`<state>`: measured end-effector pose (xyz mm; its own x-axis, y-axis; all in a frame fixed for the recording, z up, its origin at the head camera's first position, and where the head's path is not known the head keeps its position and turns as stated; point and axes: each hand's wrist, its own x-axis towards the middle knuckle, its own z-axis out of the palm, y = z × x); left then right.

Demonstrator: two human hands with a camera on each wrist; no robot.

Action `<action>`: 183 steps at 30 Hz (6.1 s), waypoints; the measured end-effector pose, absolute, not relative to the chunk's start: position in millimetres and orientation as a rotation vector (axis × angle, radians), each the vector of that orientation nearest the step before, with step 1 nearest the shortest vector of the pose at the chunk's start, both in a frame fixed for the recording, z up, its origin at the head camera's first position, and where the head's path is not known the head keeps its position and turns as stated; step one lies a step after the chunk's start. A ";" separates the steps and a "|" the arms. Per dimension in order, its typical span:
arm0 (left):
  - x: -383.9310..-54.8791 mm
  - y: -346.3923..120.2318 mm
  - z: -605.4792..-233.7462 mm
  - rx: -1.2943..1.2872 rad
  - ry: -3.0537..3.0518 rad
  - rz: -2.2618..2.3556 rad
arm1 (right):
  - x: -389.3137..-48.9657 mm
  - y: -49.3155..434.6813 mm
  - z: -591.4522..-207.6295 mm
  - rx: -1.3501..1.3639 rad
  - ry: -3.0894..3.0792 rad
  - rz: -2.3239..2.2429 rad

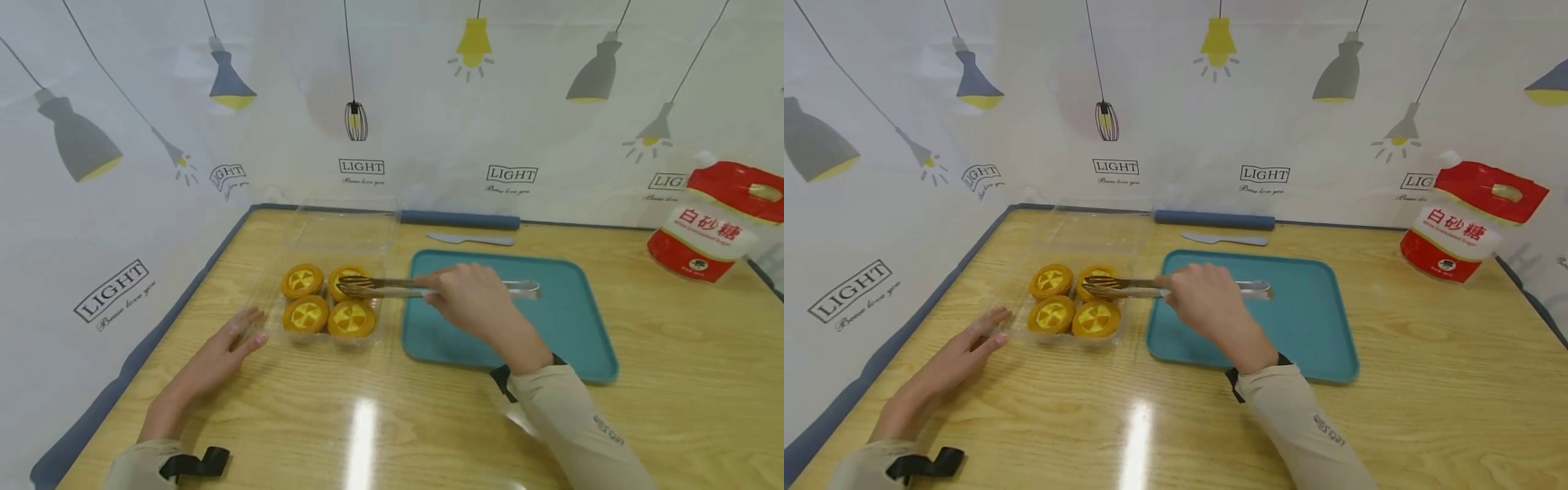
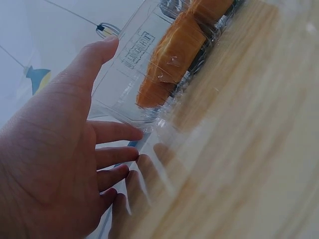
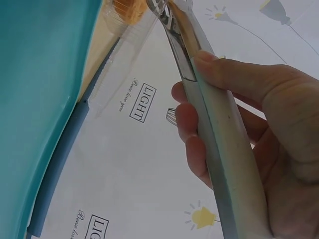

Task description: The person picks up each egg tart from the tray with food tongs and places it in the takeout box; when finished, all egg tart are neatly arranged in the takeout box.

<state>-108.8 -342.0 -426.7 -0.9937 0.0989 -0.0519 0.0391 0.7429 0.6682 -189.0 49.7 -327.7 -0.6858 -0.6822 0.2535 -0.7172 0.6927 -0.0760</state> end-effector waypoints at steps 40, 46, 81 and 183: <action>-109.6 -340.5 -428.4 0.153 2.872 1.081 | -185.9 151.9 -303.3 1.031 -2.705 0.672; -108.4 -340.6 -426.2 0.159 2.871 1.090 | -186.8 188.3 -303.8 0.950 -2.727 0.623; -107.8 -341.2 -427.4 0.123 2.865 1.081 | -202.1 358.3 -387.8 0.208 -2.918 0.437; -107.3 -341.4 -430.2 0.143 2.879 1.090 | -194.6 347.2 -364.3 0.217 -3.247 0.562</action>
<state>-107.3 -341.4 -430.2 -0.9939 0.1079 -0.0229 0.0656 0.7456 0.6632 -194.6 347.2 -364.3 -0.9785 -0.1558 -0.1349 -0.1014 0.9339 -0.3430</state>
